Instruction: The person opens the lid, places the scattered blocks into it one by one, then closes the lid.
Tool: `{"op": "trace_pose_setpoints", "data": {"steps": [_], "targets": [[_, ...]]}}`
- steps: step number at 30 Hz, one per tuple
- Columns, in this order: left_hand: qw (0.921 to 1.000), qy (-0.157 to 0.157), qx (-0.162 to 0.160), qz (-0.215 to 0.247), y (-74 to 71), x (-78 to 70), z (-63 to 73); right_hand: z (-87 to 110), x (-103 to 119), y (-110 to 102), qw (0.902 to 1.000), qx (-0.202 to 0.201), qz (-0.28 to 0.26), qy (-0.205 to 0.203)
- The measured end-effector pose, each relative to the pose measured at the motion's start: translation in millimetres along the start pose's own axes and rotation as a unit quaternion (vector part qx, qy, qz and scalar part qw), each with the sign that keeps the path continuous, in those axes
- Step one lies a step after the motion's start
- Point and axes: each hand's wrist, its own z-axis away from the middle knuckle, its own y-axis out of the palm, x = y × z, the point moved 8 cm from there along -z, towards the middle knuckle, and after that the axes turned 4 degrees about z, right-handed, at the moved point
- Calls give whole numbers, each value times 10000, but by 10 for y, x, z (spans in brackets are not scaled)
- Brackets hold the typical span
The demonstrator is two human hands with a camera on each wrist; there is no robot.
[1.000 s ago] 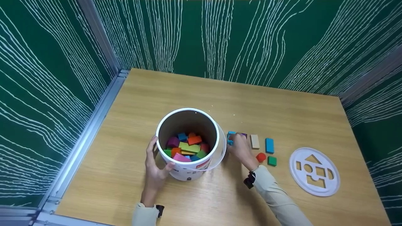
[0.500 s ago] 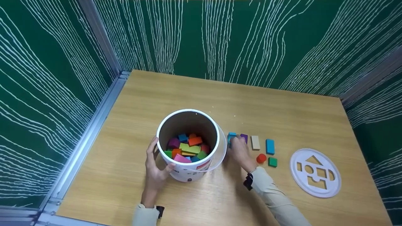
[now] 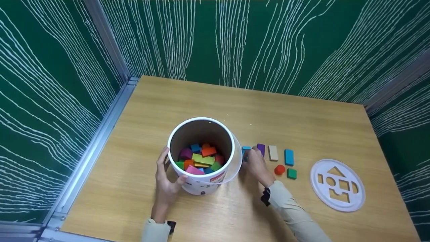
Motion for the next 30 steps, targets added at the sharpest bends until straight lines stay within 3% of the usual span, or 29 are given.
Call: {"op": "trace_pose_setpoints", "data": {"steps": [9,20,25,30], "targets": [[9999,105,-20,85,-14,-21,7,-11,-45,14,9995,-27,122,282],[9999,-105,12,12,0,-3,23,50,-139,61,9967,43,-376,718],[9997,-238,17,-22,-1,10,24,55,-159,8,9955,-117,-454,823],[9999,-143,35,35,1,-4,17,46,-167,-75,9944,-272,-512,885]]}}
